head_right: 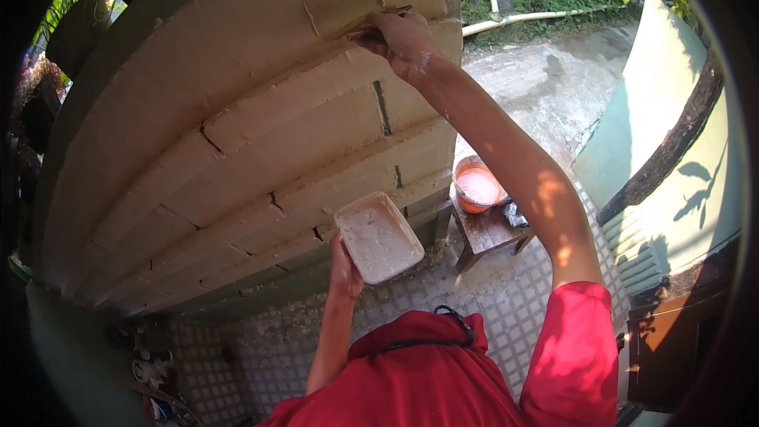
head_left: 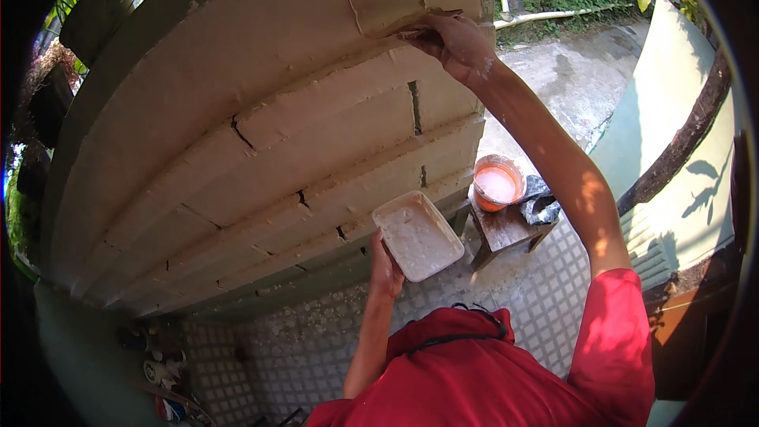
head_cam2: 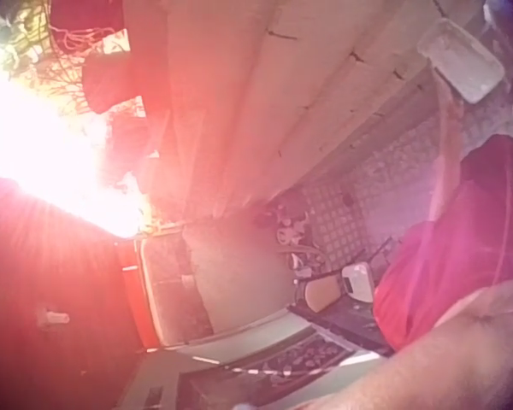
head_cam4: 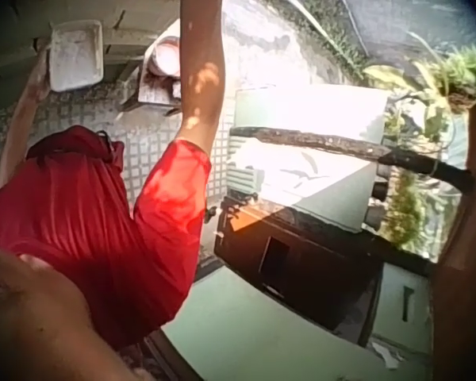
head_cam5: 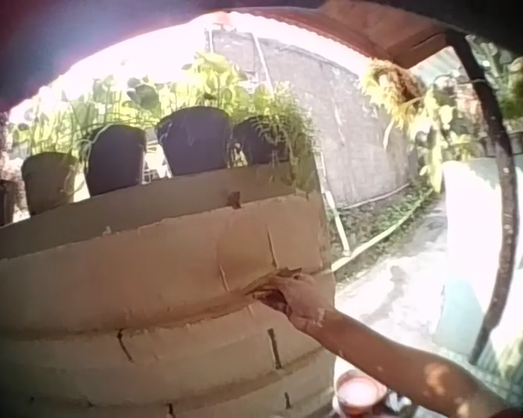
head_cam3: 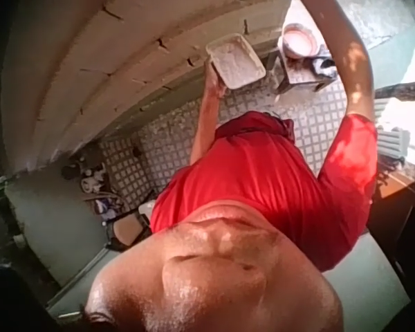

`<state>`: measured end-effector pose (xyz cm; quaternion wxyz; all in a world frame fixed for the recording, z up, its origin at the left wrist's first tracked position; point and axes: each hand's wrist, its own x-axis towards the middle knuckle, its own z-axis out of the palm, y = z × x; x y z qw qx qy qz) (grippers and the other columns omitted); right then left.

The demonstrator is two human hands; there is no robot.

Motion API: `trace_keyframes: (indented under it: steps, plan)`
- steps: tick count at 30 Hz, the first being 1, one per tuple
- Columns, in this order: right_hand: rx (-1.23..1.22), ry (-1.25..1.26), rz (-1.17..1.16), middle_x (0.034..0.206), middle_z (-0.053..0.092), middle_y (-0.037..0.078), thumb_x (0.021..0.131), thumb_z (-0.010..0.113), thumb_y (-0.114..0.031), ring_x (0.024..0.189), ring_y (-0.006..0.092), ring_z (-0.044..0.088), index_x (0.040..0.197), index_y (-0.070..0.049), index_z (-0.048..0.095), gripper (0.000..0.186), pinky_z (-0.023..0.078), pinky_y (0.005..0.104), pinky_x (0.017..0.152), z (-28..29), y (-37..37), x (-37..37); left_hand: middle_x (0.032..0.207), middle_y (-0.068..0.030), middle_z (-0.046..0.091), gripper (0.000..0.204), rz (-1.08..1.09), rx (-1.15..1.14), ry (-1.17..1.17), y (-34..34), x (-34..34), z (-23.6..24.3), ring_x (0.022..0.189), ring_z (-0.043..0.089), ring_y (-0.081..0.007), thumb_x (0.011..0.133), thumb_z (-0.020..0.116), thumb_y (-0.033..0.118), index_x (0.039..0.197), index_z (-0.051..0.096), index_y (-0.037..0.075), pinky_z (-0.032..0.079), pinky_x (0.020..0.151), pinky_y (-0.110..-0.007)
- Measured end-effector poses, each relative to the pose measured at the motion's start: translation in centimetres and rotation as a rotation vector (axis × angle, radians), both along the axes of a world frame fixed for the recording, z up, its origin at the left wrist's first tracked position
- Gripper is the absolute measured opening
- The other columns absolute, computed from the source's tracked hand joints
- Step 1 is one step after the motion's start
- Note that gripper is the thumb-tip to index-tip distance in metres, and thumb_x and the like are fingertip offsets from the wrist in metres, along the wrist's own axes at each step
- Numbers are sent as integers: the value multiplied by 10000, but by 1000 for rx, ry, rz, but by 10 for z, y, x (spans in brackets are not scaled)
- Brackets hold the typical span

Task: Mixing wall putty in a container and applying it to a masonry wall with a scraper.

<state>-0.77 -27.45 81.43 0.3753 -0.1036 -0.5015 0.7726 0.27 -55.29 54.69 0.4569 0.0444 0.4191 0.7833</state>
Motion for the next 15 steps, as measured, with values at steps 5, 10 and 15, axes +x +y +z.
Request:
trace_keyframes:
  steps: [5, 10, 15]
  plan:
    - [-1, 8, -55, 996, 670, 139, 932, 567, -30, 831, 212, 690, 1082, 44, 585, 168, 618, 277, 770, -13, -23, -7, 1308, -56, 565, 581, 3, -15, 9, -2, 1, 6, 1191, 560, -199, 1000, 304, 506, 1353, 455, 70, 447, 1018, -356]
    - [-51, 93, -152, 979, 664, 161, 930, 560, -17, 816, 236, 686, 1076, 82, 568, 177, 623, 285, 750, -12, -24, -26, 1296, -51, 574, 585, 7, 4, 6, -11, 1, 2, 1186, 564, -198, 996, 306, 511, 1355, 455, 73, 453, 1010, -355]
    - [-55, 104, -39, 971, 650, 235, 925, 551, -3, 824, 296, 687, 1029, 166, 548, 198, 634, 321, 709, 29, -6, -48, 1301, -48, 573, 599, 35, -38, 19, -18, 1, 3, 1177, 572, -196, 989, 309, 527, 1354, 459, 76, 462, 1000, -354]
